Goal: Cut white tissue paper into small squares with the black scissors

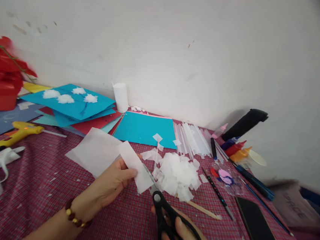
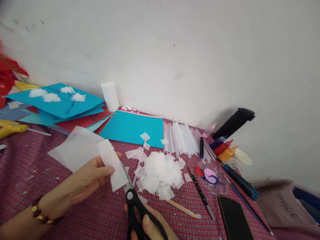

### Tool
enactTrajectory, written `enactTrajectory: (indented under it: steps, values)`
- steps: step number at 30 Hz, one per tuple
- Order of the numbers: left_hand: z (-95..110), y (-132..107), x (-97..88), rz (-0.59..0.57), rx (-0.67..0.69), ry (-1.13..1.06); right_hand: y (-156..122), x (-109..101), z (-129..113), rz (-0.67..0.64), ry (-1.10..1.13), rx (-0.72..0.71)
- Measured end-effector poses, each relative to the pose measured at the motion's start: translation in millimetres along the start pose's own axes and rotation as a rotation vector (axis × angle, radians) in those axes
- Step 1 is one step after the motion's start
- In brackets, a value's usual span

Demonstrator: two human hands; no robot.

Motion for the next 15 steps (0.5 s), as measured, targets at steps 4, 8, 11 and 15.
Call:
enactTrajectory:
  steps: [4,8,11,15]
  values:
    - [0,0,3.4,-0.005,0.001,0.02,2,10,8,-0.121,0.063,0.06]
    - [-3,-2,7.3,-0.019,-0.016,0.021,4,17,10,-0.179,0.137,0.089]
    - [-10,-5,13.8,-0.072,-0.036,0.028,4,23,8,-0.229,0.188,0.08]
    - [-20,-10,25.7,-0.16,-0.069,0.052,3,30,6,-0.239,0.272,0.09]
Point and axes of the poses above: each hand's wrist, its own y-axis towards the middle knuckle, its own x-axis out of the palm, z = x × y, the point moved 9 cm from there along y, towards the middle knuckle, and after that the axes turned 5 degrees about x, right-handed, at the moved point
